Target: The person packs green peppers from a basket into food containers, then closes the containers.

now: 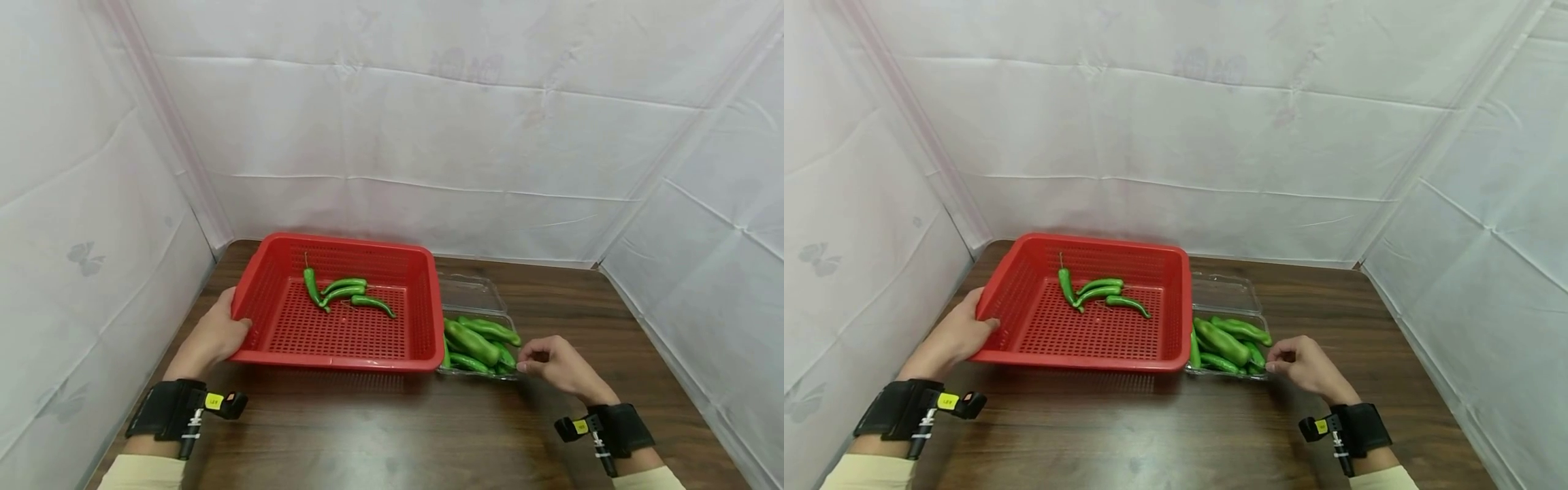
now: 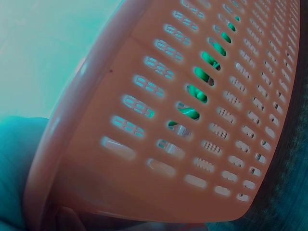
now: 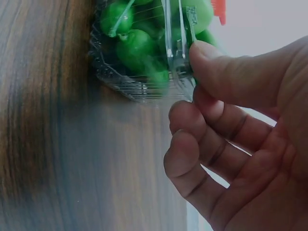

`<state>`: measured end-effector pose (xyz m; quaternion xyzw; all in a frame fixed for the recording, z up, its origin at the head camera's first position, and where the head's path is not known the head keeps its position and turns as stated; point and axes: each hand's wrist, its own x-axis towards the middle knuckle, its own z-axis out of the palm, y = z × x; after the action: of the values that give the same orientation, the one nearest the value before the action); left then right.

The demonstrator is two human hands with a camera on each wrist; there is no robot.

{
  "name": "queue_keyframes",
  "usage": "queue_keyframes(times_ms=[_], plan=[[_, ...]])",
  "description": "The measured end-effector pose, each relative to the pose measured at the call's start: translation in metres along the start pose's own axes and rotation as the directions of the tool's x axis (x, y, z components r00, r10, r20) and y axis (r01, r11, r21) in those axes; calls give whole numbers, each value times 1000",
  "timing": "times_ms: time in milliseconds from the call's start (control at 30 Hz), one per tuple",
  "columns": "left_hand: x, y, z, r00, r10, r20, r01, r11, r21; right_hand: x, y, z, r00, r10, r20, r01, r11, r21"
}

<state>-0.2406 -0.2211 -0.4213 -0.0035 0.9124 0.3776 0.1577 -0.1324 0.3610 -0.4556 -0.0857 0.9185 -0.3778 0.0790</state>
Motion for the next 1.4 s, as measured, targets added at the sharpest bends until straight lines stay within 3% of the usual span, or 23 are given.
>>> queue_keyframes(times_ms=[200, 433, 533, 633, 767, 967, 1100, 1167, 1267, 1400], plan=[[-1, -1, 0, 1000, 5, -5, -5, 1000, 1, 0, 0, -1, 1000, 7, 11, -7, 999, 35], [1, 3, 4, 1000, 17, -11, -17, 1000, 9, -1, -8, -12, 1000, -3, 1, 3, 1000, 7], [1, 7, 8, 1000, 21, -8, -21, 1000, 2, 1, -17, -19, 999, -30, -17, 29, 999, -28], [1, 8, 10, 1000, 21, -9, -21, 1000, -6, 14, -37, -25, 993, -114, -25, 111, 990, -81], [-1, 7, 8, 1000, 9, -26, -9, 1000, 2, 56, -84, -30, 972, -235, 19, 235, 956, -177], [-6, 6, 5, 999, 5, -42, -4, 1000, 14, 143, -162, -4, 925, -283, 255, 355, 883, -307], [-7, 6, 6, 999, -13, -41, 14, 1000, 1, 196, -191, 33, 892, -217, 396, 384, 825, -414], [-8, 7, 6, 999, -22, -48, 22, 1000, -4, 217, -198, 53, 887, -159, 433, 374, 796, -475], [-8, 8, 6, 998, -16, -64, 16, 1000, 2, 241, -199, 83, 890, -50, 454, 330, 757, -564], [-9, 10, 7, 997, -6, -75, 6, 1000, 2, 254, -194, 114, 895, 47, 443, 276, 722, -634]])
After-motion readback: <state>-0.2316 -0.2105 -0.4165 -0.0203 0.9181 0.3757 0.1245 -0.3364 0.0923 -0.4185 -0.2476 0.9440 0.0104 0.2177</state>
